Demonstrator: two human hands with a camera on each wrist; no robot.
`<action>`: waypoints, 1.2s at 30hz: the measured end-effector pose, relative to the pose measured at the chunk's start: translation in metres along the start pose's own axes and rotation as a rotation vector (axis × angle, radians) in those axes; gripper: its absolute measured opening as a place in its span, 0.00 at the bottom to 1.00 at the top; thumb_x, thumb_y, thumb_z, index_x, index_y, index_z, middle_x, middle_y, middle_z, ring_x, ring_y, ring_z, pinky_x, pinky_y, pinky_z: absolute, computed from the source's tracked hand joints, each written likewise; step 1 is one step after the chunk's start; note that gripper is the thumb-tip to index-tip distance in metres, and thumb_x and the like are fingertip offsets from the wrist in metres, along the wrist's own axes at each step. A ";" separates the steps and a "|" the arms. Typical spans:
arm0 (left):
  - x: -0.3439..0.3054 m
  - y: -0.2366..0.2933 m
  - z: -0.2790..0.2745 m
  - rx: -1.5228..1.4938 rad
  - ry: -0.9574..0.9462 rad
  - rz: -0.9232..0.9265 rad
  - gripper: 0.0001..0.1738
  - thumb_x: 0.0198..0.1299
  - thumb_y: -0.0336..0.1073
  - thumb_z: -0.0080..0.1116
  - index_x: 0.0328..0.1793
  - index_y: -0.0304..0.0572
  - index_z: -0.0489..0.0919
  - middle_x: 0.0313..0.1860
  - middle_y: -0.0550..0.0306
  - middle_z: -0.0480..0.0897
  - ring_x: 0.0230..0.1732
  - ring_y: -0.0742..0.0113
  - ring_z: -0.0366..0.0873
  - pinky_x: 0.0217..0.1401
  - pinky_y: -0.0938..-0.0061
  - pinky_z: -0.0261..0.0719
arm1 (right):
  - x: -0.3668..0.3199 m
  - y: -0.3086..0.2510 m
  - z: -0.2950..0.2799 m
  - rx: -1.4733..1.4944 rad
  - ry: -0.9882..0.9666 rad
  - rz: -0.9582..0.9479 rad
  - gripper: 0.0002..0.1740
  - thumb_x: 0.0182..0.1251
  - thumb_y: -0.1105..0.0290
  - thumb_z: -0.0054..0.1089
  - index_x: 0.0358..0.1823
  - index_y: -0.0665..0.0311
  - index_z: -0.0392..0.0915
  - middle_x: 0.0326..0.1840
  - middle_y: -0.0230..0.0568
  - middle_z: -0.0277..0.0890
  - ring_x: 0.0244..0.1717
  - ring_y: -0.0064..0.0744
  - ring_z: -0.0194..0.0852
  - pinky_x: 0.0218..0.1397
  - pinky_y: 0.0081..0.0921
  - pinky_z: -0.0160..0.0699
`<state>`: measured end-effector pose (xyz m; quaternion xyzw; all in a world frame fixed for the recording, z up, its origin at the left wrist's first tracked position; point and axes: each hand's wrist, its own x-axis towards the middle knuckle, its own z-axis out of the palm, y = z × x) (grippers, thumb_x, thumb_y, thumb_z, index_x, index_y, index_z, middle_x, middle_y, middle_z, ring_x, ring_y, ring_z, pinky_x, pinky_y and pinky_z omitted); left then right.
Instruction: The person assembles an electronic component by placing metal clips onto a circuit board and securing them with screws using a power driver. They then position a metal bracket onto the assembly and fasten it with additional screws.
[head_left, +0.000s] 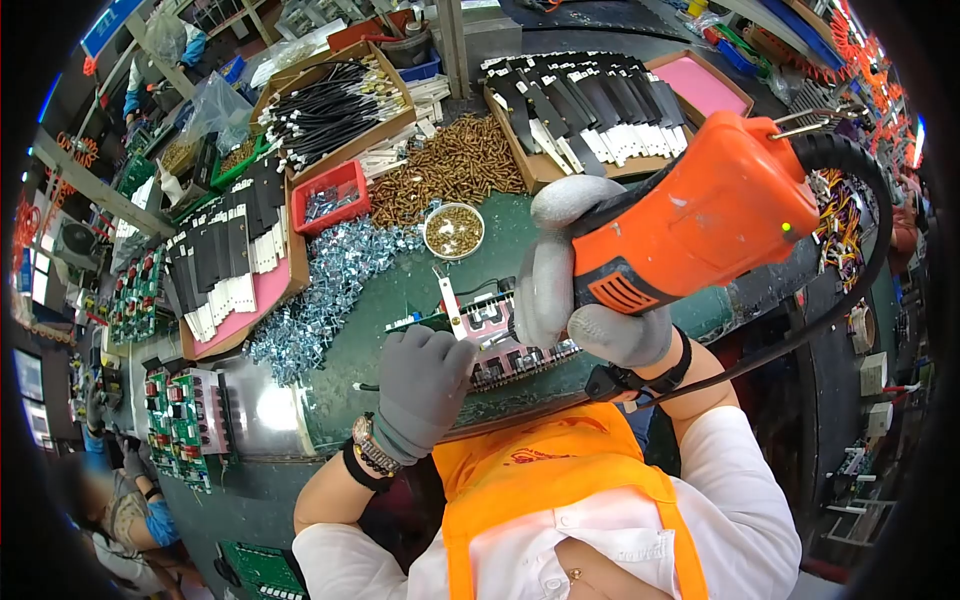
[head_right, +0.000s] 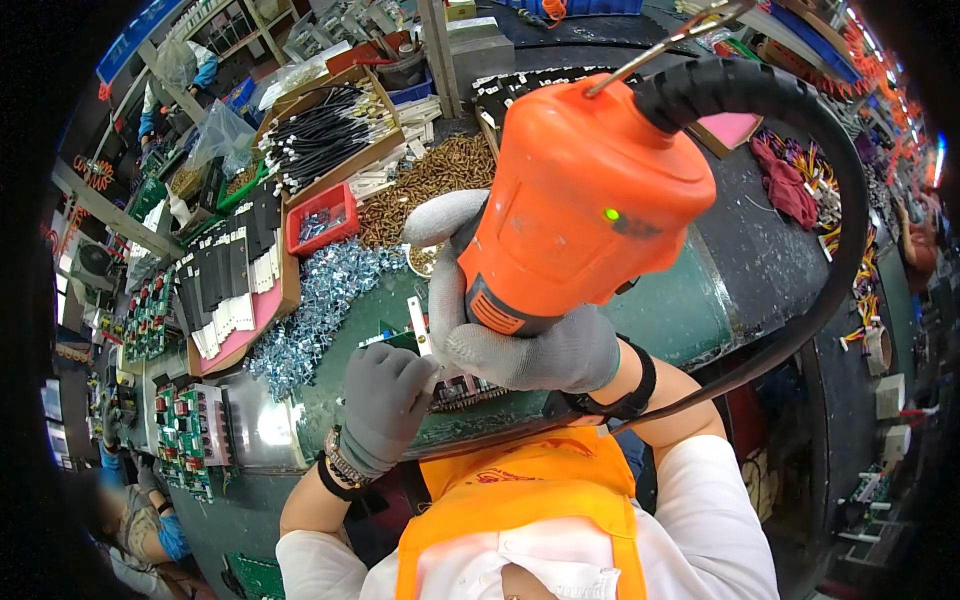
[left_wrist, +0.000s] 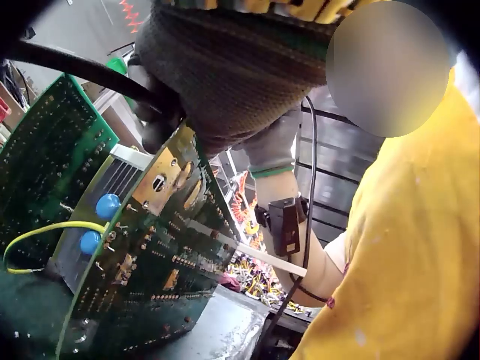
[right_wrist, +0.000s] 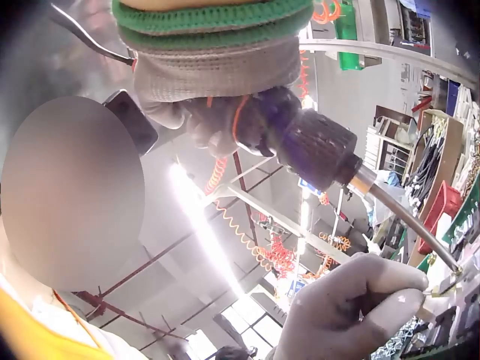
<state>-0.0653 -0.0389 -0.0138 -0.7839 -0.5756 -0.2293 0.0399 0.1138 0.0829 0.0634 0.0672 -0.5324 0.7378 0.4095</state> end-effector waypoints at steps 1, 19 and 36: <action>0.000 0.000 -0.001 0.010 -0.021 0.019 0.15 0.45 0.32 0.63 0.42 0.49 0.80 0.29 0.62 0.74 0.35 0.60 0.72 0.39 0.63 0.68 | -0.001 0.000 0.001 -0.001 0.000 0.002 0.35 0.54 0.78 0.64 0.64 0.70 0.60 0.28 0.36 0.76 0.26 0.24 0.76 0.31 0.21 0.76; -0.006 0.007 0.008 0.124 -0.072 0.078 0.11 0.48 0.34 0.56 0.39 0.45 0.78 0.32 0.62 0.73 0.37 0.63 0.70 0.35 0.66 0.66 | 0.003 -0.001 0.027 -0.263 0.109 0.152 0.34 0.51 0.77 0.66 0.61 0.71 0.63 0.30 0.35 0.76 0.27 0.21 0.75 0.32 0.19 0.75; -0.010 0.002 0.025 0.085 -0.060 0.053 0.05 0.46 0.36 0.58 0.30 0.48 0.79 0.30 0.63 0.74 0.37 0.63 0.71 0.36 0.66 0.67 | 0.011 0.003 0.040 -0.455 0.080 0.222 0.35 0.51 0.76 0.67 0.61 0.70 0.63 0.32 0.35 0.76 0.29 0.20 0.75 0.33 0.19 0.76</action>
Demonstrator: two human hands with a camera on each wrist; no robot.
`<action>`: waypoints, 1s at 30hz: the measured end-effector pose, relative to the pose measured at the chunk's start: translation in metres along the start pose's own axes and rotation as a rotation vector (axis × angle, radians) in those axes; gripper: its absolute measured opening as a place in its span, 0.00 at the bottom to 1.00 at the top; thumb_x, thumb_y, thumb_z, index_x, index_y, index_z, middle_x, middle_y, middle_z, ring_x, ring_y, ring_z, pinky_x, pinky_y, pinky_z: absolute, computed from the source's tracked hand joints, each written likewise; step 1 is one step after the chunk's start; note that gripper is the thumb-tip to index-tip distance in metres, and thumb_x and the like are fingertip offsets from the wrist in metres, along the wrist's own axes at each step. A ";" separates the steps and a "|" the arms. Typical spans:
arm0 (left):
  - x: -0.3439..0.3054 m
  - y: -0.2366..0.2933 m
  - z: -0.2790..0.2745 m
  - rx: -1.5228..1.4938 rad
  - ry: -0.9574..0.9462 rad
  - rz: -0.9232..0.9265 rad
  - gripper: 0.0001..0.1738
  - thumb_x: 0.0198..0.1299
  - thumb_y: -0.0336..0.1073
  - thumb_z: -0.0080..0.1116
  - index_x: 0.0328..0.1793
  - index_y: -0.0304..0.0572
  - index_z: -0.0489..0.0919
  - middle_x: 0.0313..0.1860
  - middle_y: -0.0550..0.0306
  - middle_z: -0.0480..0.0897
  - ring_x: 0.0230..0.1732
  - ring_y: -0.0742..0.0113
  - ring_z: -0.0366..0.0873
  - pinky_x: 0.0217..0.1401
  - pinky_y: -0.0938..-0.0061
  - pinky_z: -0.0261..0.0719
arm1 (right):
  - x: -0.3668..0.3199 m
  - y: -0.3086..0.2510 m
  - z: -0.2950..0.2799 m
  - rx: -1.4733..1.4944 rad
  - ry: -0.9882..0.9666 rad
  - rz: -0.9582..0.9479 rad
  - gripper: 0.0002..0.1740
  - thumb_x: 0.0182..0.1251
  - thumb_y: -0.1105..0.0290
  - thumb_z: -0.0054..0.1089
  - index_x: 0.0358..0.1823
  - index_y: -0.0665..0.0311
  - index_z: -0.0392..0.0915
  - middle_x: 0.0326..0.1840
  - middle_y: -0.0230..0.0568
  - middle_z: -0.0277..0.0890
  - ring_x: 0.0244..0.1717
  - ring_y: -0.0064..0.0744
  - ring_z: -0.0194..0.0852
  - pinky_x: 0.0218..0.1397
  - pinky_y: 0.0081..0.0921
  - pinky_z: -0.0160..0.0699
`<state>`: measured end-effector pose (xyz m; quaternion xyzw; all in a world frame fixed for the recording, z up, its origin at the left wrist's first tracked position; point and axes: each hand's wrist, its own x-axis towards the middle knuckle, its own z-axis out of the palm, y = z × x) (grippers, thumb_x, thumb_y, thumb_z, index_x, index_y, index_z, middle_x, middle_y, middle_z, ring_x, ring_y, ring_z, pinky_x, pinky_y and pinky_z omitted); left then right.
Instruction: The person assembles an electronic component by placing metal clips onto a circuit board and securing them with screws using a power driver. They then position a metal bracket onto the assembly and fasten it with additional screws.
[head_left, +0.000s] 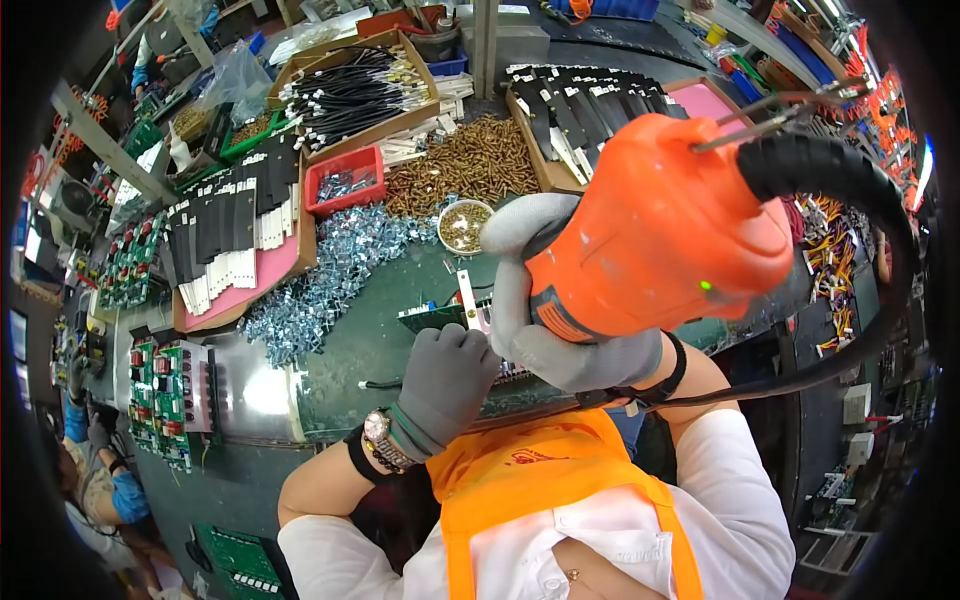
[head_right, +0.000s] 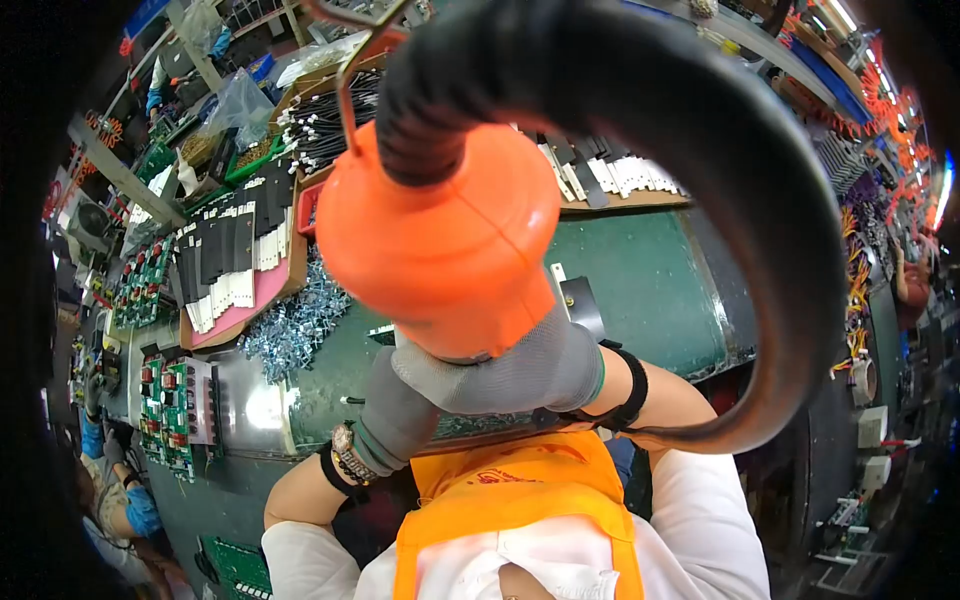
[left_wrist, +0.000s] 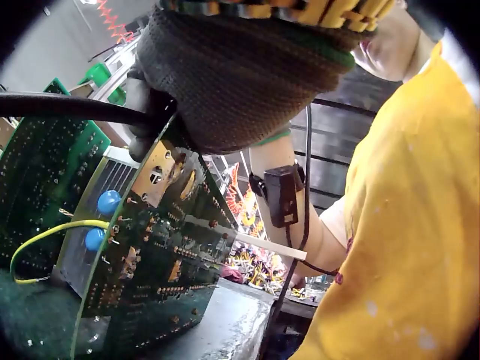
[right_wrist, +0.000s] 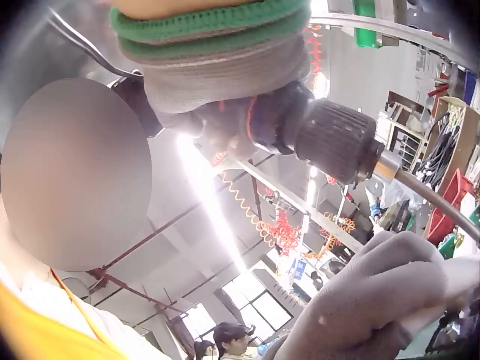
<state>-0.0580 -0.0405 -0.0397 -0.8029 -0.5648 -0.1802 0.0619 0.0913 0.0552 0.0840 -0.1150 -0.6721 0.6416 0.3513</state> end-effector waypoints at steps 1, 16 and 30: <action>-0.001 -0.001 0.004 -0.010 0.002 0.003 0.05 0.46 0.36 0.58 0.30 0.48 0.79 0.30 0.62 0.74 0.37 0.63 0.72 0.36 0.66 0.67 | 0.000 -0.001 0.000 -0.014 0.003 0.001 0.35 0.51 0.76 0.67 0.61 0.70 0.63 0.33 0.35 0.76 0.29 0.20 0.75 0.33 0.19 0.76; 0.001 0.004 -0.011 0.053 -0.042 -0.044 0.08 0.48 0.34 0.57 0.37 0.49 0.79 0.31 0.62 0.74 0.38 0.61 0.71 0.37 0.65 0.66 | -0.002 -0.015 -0.026 0.144 -0.095 -0.087 0.46 0.55 0.70 0.70 0.72 0.71 0.54 0.31 0.37 0.75 0.30 0.24 0.74 0.32 0.21 0.76; -0.009 0.008 -0.004 -0.150 0.129 -0.198 0.13 0.47 0.29 0.58 0.41 0.52 0.81 0.32 0.59 0.74 0.39 0.56 0.72 0.41 0.60 0.67 | -0.139 0.092 -0.265 -1.542 0.100 0.071 0.28 0.46 0.75 0.64 0.54 0.57 0.77 0.41 0.44 0.75 0.49 0.51 0.70 0.58 0.41 0.67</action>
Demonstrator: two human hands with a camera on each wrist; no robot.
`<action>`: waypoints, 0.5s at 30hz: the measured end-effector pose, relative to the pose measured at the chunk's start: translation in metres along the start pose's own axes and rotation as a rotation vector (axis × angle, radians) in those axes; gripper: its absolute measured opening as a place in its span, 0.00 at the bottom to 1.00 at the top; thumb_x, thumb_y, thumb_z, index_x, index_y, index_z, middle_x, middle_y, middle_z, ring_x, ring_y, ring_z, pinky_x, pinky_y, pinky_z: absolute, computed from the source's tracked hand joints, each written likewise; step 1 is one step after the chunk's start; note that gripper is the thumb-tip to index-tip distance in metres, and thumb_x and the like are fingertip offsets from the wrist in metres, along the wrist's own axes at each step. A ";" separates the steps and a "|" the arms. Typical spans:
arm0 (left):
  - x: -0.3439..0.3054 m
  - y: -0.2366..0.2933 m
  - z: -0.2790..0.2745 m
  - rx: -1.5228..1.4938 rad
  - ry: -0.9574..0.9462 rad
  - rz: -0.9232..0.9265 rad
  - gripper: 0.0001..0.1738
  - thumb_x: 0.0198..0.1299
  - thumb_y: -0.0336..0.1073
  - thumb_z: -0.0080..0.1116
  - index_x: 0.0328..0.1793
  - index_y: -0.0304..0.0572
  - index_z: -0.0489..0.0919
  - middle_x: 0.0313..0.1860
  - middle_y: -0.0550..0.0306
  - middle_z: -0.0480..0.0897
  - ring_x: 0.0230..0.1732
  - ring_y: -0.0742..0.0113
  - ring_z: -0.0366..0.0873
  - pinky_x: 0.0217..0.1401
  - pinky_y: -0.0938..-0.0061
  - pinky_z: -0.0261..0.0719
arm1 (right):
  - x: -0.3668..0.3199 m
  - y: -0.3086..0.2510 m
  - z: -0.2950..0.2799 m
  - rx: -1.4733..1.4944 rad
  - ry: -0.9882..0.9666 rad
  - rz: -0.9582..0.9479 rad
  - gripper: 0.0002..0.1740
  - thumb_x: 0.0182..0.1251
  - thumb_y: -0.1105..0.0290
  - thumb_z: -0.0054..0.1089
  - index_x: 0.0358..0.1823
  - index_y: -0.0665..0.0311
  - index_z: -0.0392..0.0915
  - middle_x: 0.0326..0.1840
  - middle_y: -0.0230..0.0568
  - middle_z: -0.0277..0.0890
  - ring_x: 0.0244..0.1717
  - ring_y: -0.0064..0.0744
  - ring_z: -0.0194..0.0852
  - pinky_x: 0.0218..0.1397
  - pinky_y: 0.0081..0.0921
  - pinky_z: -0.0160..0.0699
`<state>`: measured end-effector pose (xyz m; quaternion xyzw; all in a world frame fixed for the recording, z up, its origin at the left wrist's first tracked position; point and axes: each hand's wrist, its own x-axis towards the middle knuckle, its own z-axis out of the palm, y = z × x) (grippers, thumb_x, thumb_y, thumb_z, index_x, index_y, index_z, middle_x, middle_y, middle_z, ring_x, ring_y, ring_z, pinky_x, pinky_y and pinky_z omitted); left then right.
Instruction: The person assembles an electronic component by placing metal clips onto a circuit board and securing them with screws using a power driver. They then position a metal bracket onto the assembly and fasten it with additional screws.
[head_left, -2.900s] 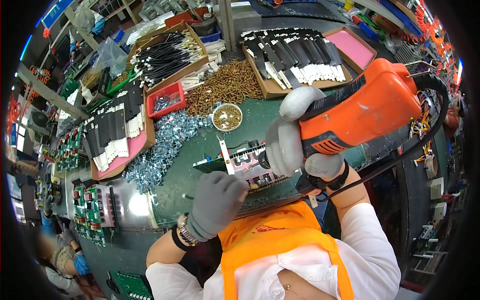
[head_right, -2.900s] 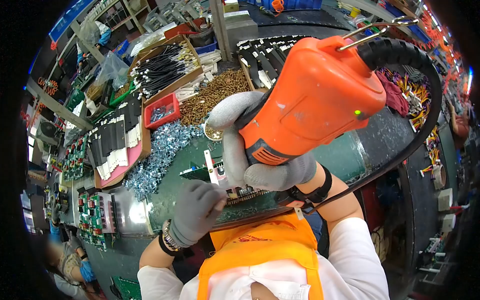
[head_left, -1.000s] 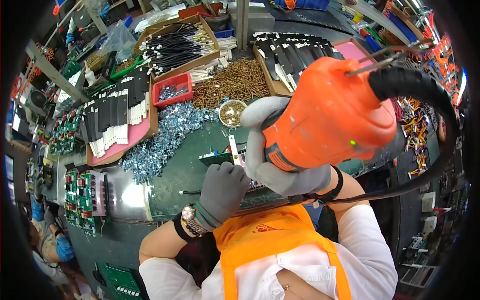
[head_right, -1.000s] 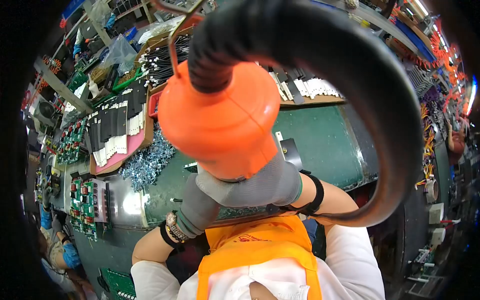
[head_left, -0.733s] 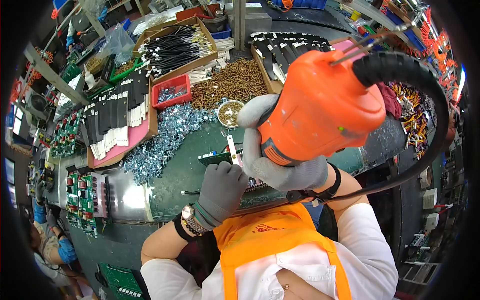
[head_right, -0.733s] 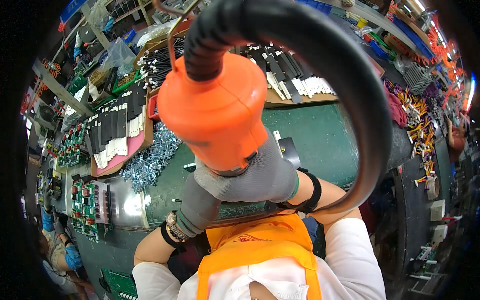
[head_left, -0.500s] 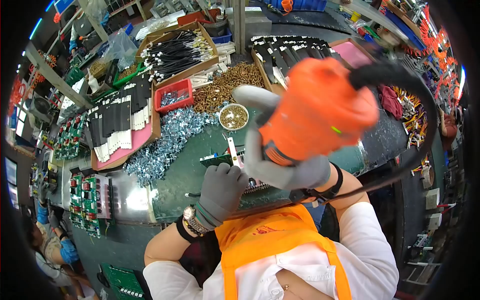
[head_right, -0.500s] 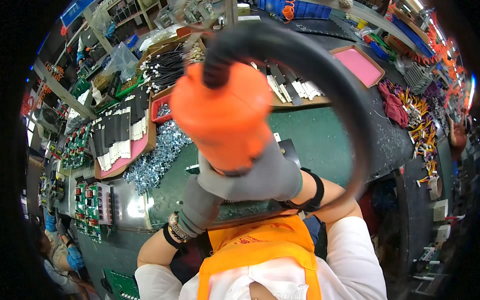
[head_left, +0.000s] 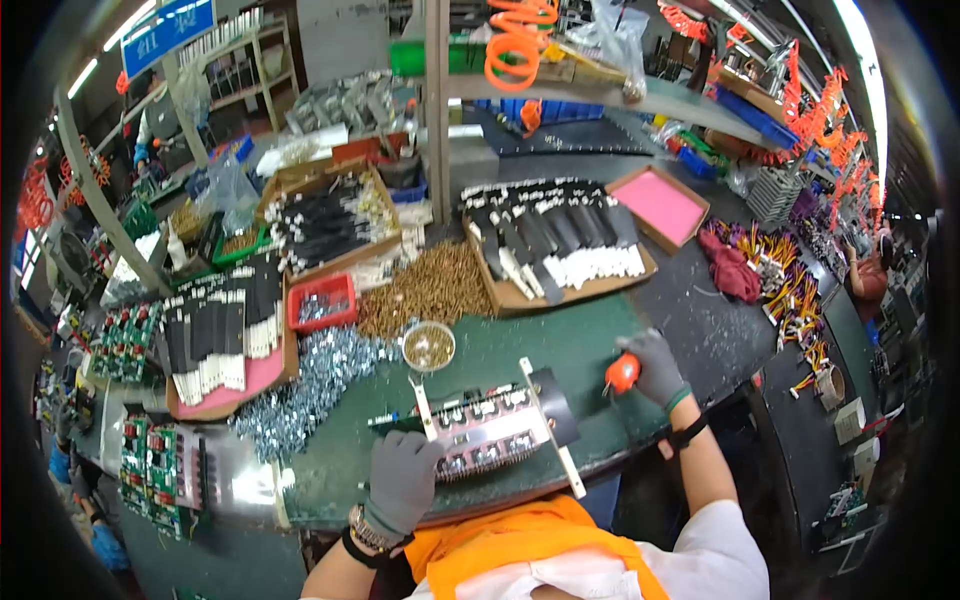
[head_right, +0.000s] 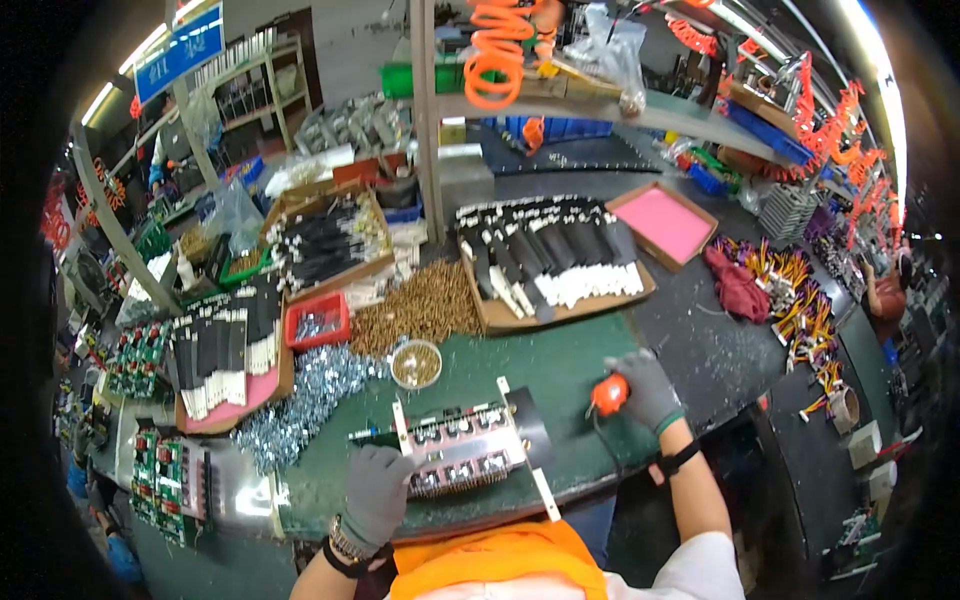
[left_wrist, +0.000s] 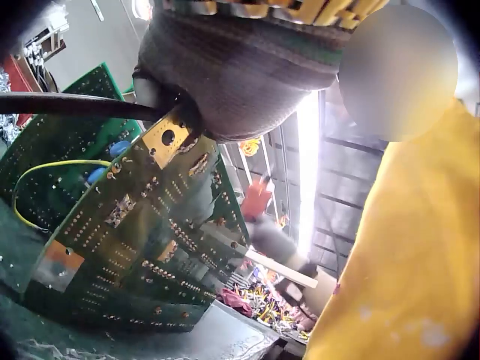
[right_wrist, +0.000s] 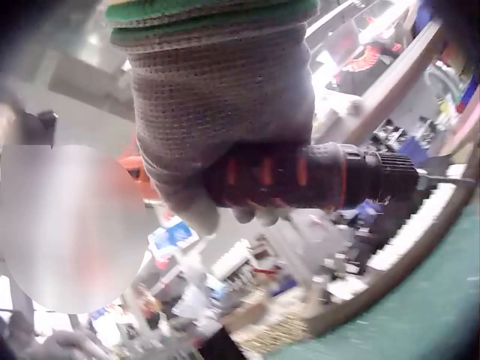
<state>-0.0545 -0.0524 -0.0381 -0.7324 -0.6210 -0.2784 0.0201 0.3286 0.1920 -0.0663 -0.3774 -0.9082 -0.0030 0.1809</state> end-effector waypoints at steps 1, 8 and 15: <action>0.000 0.000 0.001 0.014 0.020 0.016 0.13 0.47 0.29 0.58 0.41 0.52 0.81 0.32 0.59 0.74 0.39 0.56 0.72 0.41 0.60 0.67 | -0.011 0.000 0.007 -0.131 -0.108 0.112 0.29 0.45 0.76 0.63 0.55 0.58 0.76 0.46 0.44 0.75 0.52 0.50 0.70 0.63 0.40 0.66; -0.003 0.001 -0.002 -0.056 -0.020 -0.027 0.14 0.48 0.29 0.59 0.44 0.46 0.81 0.36 0.56 0.77 0.40 0.52 0.73 0.43 0.61 0.69 | 0.048 -0.155 -0.042 0.629 -0.084 -0.307 0.41 0.53 0.60 0.70 0.68 0.64 0.64 0.65 0.50 0.66 0.69 0.51 0.60 0.73 0.43 0.56; -0.045 0.004 -0.019 -0.330 0.326 -0.311 0.22 0.59 0.39 0.55 0.55 0.31 0.77 0.52 0.41 0.77 0.51 0.49 0.75 0.56 0.64 0.73 | 0.074 -0.219 -0.011 0.119 -0.347 -0.540 0.58 0.45 0.44 0.73 0.75 0.61 0.54 0.70 0.53 0.58 0.72 0.52 0.56 0.74 0.43 0.53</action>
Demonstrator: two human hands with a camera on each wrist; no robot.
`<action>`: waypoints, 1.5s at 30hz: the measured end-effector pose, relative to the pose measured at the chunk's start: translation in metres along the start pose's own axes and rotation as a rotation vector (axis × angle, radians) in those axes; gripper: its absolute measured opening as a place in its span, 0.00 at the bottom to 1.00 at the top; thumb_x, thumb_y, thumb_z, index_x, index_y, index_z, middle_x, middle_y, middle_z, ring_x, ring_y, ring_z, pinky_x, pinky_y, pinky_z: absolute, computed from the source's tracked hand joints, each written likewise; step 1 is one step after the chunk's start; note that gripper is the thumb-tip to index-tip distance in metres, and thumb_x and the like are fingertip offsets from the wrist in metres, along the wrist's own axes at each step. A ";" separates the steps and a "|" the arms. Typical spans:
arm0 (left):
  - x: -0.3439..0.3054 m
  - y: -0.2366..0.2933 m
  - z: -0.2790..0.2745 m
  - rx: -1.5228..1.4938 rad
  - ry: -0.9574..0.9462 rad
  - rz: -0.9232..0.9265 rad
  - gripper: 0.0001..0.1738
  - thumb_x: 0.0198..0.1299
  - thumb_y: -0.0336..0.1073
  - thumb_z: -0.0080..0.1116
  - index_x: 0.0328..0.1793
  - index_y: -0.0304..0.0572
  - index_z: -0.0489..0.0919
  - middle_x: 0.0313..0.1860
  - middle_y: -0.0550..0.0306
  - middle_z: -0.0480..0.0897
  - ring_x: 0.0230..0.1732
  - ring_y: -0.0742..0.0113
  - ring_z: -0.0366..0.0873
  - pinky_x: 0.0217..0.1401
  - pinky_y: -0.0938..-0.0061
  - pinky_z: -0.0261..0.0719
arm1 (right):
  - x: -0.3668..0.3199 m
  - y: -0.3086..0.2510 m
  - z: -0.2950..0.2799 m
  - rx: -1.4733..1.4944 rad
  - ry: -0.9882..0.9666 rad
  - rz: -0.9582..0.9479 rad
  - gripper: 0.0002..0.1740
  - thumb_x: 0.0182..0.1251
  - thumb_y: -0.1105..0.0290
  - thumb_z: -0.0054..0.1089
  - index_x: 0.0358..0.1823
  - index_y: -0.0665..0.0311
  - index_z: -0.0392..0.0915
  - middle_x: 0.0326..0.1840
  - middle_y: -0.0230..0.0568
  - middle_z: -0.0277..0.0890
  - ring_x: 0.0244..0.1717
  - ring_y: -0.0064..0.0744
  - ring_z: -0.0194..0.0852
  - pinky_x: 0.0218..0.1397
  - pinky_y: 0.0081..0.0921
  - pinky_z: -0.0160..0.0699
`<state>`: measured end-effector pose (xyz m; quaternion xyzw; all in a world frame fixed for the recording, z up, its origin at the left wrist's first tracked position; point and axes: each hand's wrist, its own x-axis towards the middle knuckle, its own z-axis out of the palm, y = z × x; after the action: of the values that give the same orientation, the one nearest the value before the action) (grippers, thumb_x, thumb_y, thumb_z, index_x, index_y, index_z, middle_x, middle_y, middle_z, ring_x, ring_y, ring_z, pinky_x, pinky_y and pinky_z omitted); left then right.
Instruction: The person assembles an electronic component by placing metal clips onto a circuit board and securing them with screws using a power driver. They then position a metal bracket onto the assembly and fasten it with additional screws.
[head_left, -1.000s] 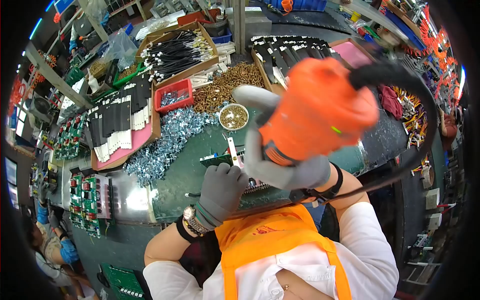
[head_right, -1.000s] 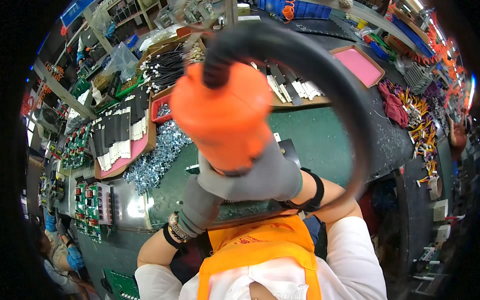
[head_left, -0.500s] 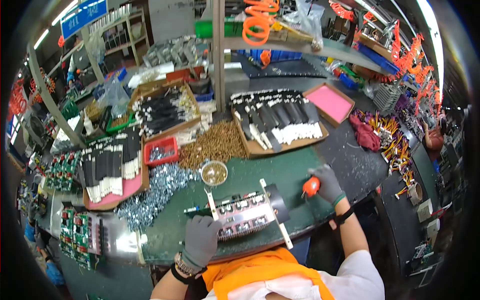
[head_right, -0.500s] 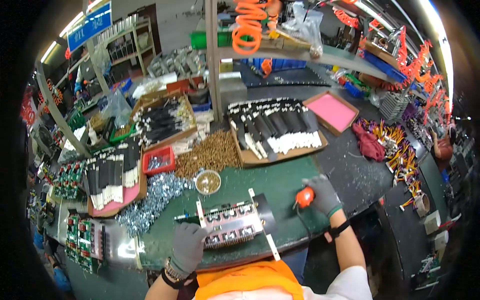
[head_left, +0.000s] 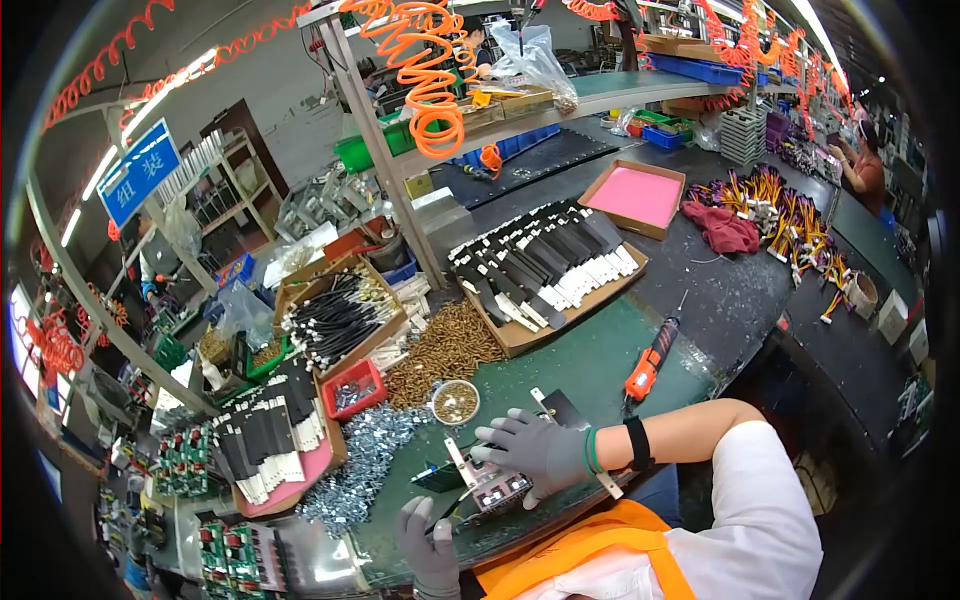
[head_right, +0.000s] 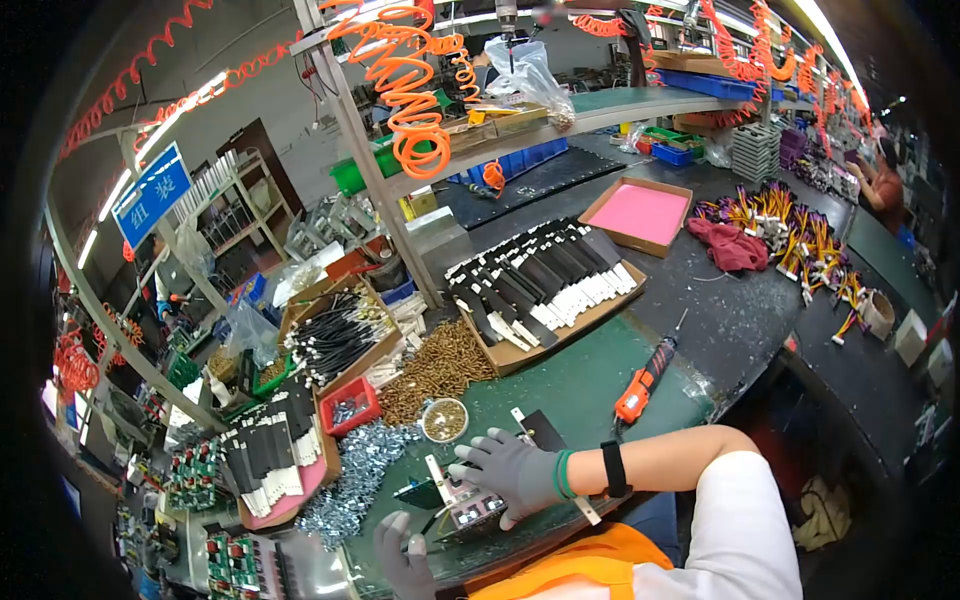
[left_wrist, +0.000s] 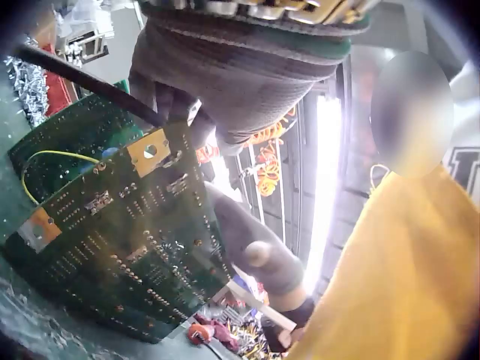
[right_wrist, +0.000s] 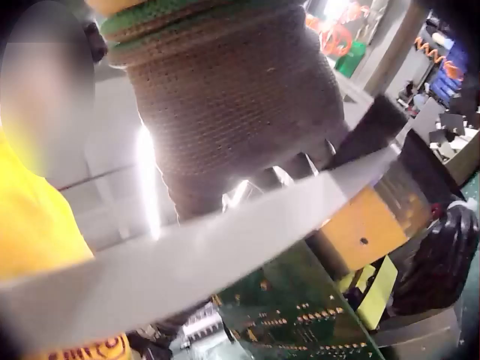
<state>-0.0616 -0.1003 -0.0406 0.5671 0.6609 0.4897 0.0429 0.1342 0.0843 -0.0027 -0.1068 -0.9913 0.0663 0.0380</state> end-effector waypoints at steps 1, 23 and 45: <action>-0.012 -0.013 -0.001 0.007 0.002 0.005 0.22 0.59 0.39 0.55 0.55 0.31 0.77 0.52 0.41 0.77 0.51 0.49 0.75 0.56 0.64 0.73 | 0.003 -0.001 0.002 -0.015 -0.007 -0.002 0.59 0.45 0.44 0.73 0.75 0.61 0.54 0.70 0.53 0.59 0.71 0.52 0.57 0.73 0.43 0.54; 0.052 0.025 0.023 -0.969 -0.234 -0.199 0.69 0.33 0.54 0.80 0.76 0.28 0.51 0.68 0.47 0.66 0.68 0.55 0.66 0.72 0.62 0.64 | -0.017 0.011 -0.015 1.174 0.507 -0.041 0.60 0.50 0.63 0.76 0.79 0.68 0.42 0.76 0.54 0.51 0.77 0.40 0.50 0.77 0.33 0.51; 0.115 0.041 0.086 0.344 -0.915 0.242 0.53 0.45 0.62 0.69 0.70 0.34 0.65 0.53 0.43 0.76 0.57 0.47 0.74 0.59 0.60 0.70 | -0.202 0.196 0.054 -0.216 0.254 0.658 0.17 0.47 0.79 0.56 0.41 0.56 0.79 0.44 0.45 0.72 0.58 0.53 0.66 0.73 0.49 0.54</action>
<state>-0.0206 0.0375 0.0013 0.7951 0.5750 0.0763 0.1773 0.3666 0.2234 -0.0955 -0.4308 -0.8925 -0.0440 0.1259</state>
